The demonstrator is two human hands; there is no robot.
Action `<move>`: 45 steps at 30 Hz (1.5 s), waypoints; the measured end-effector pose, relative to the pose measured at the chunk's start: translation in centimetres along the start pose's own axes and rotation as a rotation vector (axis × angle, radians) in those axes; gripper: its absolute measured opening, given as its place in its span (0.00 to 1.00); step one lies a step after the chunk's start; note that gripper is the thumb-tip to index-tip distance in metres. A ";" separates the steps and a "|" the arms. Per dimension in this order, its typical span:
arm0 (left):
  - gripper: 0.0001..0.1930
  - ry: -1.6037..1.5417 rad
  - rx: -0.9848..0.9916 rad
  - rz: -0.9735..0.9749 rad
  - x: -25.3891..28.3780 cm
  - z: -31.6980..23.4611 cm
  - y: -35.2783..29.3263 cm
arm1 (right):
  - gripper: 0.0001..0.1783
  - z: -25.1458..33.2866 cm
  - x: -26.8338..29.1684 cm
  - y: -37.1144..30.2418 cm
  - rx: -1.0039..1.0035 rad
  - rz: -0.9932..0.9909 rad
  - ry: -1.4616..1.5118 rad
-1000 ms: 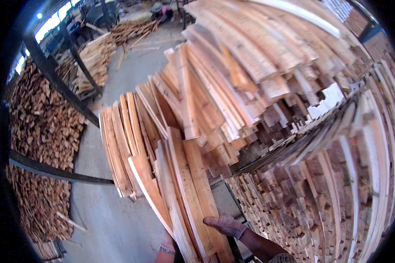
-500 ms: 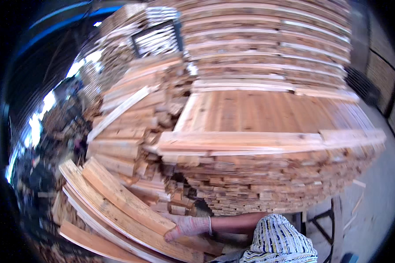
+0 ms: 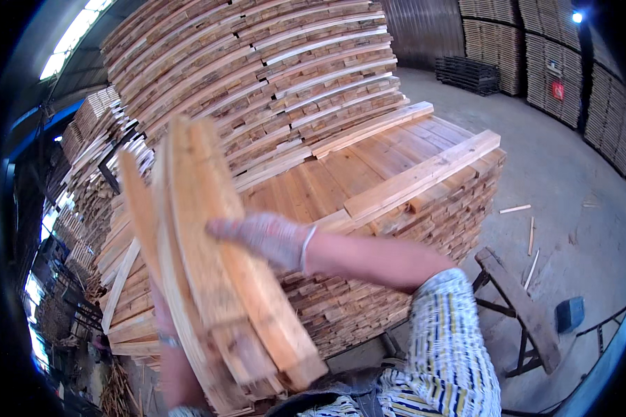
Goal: The person picks up wooden planks from a pile and stacks them neatly on a growing stack. The person handles the planks by hand, arranging them in layers to build a stable pile in a warehouse setting.
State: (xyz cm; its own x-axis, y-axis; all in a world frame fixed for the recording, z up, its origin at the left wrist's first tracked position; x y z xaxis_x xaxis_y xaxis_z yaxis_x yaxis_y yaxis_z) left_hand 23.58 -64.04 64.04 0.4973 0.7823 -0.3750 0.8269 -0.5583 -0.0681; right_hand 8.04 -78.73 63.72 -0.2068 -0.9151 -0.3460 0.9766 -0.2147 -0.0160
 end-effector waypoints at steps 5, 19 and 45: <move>0.35 0.141 0.060 -0.083 -4.5 1.0 7.1 | 0.30 9.7 13.8 0.5 -0.074 -0.313 -0.234; 0.36 1.178 -0.365 -0.138 -11.7 1.3 19.4 | 0.34 12.8 39.5 -1.9 0.003 -0.602 -1.146; 0.45 1.785 -0.259 -0.120 6.7 -4.2 23.9 | 0.40 6.1 6.3 11.6 0.070 -0.574 -1.665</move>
State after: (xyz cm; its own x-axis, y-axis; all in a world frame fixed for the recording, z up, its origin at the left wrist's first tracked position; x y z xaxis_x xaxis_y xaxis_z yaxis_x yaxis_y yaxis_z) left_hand 47.73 -70.99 63.77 -0.0524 0.2314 0.9714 0.8044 -0.5666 0.1784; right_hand 17.72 -89.03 67.08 -0.3707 -0.0601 0.9268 0.7705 -0.5770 0.2708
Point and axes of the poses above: each hand's wrist, its own y-axis towards the middle knuckle, its own x-axis out of the back of the hand, z = x × y, the point moved 3 cm from there along y, towards the middle knuckle, and after that the axes turned 14 degrees about -z, right-handed, at the moved point
